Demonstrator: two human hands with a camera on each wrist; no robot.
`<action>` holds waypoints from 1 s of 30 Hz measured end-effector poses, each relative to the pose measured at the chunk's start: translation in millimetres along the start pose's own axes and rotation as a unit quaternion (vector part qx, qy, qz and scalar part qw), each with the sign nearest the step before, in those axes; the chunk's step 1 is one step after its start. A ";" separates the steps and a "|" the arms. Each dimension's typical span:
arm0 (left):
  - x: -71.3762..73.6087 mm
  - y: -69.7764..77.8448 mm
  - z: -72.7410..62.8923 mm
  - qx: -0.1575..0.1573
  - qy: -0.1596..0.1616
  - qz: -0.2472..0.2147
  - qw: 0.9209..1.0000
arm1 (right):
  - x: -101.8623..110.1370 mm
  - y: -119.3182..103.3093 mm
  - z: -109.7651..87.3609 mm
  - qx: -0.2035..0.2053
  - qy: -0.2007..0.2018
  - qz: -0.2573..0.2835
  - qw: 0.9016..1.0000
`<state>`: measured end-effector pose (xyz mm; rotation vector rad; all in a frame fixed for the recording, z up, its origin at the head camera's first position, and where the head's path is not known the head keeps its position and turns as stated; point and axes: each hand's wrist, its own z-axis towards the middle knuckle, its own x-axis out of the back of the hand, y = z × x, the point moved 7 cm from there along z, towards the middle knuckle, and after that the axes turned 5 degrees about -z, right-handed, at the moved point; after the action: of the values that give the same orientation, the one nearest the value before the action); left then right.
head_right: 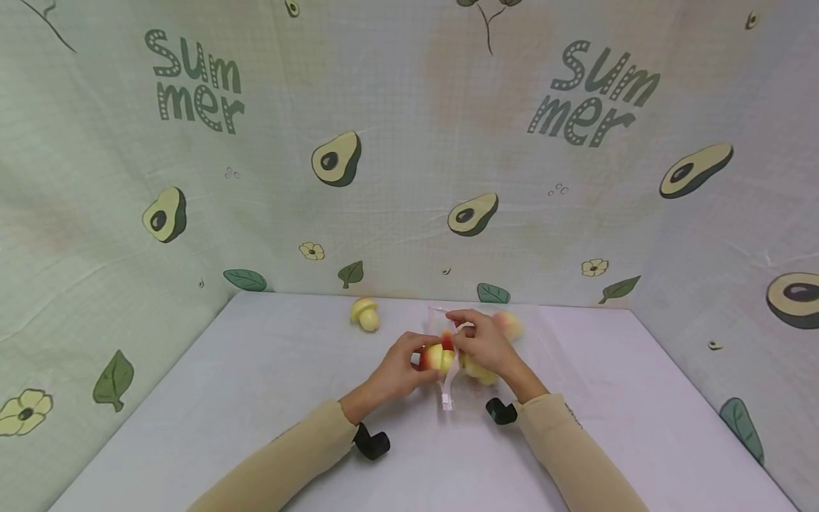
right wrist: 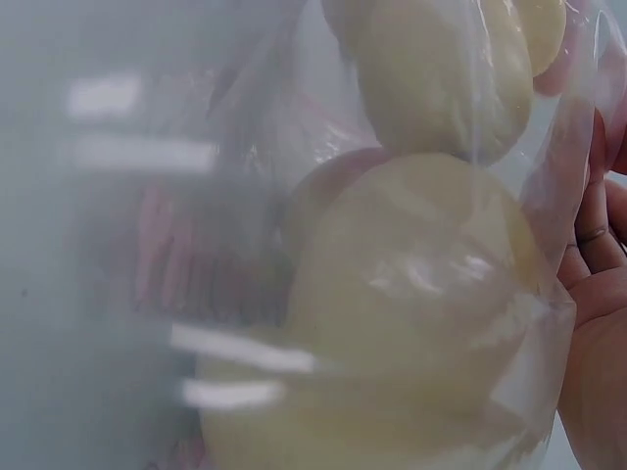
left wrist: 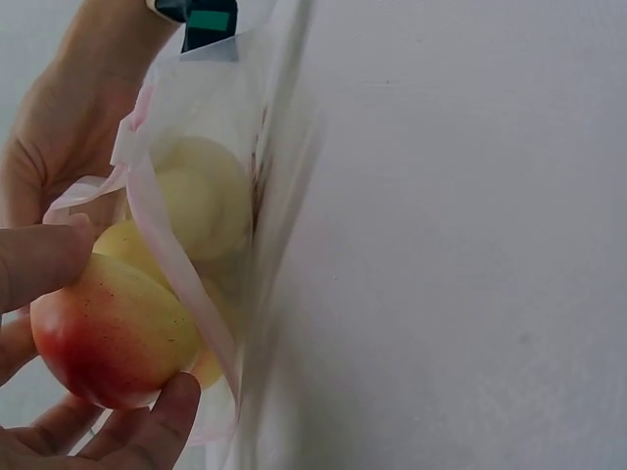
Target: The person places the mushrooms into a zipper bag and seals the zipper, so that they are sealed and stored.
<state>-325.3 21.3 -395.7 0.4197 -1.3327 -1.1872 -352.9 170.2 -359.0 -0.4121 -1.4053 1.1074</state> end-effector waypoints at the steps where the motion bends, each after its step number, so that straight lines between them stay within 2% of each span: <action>1: 0.0 -0.1 0.3 -0.001 -0.001 0.002 1.000 | 0.3 -4.8 -1.5 0.001 -0.001 0.001 1.000; 6: 0.8 -2.1 -0.8 0.010 -0.012 0.002 1.000 | 1.3 -16.0 -4.7 0.009 -0.002 0.006 1.000; 13: 3.9 -5.0 -2.0 0.004 -0.015 -0.063 0.998 | -1.0 12.0 4.2 0.024 0.003 0.036 0.999; 17: 0.2 -8.1 -1.4 -0.001 -0.029 -0.088 0.996 | -0.8 12.3 3.3 0.031 0.004 0.034 0.999; 23: -3.7 -9.5 -0.5 -0.004 -0.045 -0.081 0.996 | 0.3 -12.2 -4.6 0.021 -0.008 0.036 0.999; 30: -6.6 -13.1 6.0 -0.009 -0.046 -0.052 0.998 | 1.1 -13.6 -4.2 0.022 -0.006 0.032 0.999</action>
<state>-334.8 23.7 -408.2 0.4306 -1.3925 -1.3166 -344.3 166.2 -348.4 -0.4220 -1.3840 1.1924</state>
